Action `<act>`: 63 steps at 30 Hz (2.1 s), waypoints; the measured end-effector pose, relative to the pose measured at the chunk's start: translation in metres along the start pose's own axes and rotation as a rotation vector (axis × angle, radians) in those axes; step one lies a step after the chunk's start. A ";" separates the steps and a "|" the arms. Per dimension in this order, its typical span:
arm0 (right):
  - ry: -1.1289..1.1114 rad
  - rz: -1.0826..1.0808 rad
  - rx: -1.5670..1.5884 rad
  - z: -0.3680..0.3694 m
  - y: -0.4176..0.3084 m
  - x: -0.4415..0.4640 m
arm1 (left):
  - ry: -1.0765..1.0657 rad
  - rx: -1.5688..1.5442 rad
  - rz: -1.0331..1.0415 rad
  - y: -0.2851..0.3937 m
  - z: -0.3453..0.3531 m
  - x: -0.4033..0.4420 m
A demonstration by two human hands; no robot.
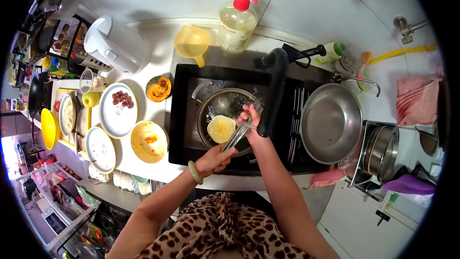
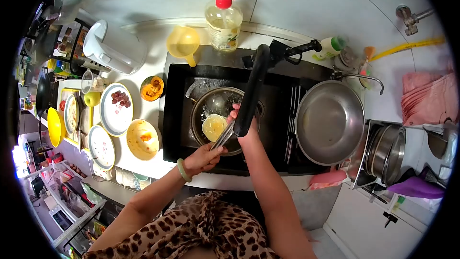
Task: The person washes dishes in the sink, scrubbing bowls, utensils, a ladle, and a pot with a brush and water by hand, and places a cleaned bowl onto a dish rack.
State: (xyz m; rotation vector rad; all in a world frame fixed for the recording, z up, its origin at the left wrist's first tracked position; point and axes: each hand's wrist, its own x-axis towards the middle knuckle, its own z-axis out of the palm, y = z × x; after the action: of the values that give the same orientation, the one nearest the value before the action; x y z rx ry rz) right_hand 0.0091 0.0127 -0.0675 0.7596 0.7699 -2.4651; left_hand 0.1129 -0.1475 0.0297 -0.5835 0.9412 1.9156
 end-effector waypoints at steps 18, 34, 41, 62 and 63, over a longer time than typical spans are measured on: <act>-0.197 0.070 -0.209 0.037 -0.057 -0.031 | -0.290 -0.222 -0.022 0.007 -0.019 0.004; 0.080 0.028 -0.455 0.059 0.025 -0.071 | 0.077 0.042 0.071 0.028 0.006 0.009; 0.033 0.071 -0.222 0.034 -0.014 0.000 | 0.032 -0.010 0.005 0.021 0.011 -0.014; 0.205 -1.128 -2.223 0.075 -0.188 -0.034 | 0.132 0.268 -0.156 0.044 0.031 -0.041; 0.225 -1.106 -2.233 0.076 -0.187 -0.035 | 0.153 0.273 -0.165 0.039 0.032 -0.047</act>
State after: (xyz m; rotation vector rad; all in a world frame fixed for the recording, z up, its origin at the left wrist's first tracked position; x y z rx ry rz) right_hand -0.0957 0.1139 0.0771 -0.4801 3.2756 -0.3829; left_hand 0.1014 -0.1584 0.0964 -0.6300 1.1914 1.5798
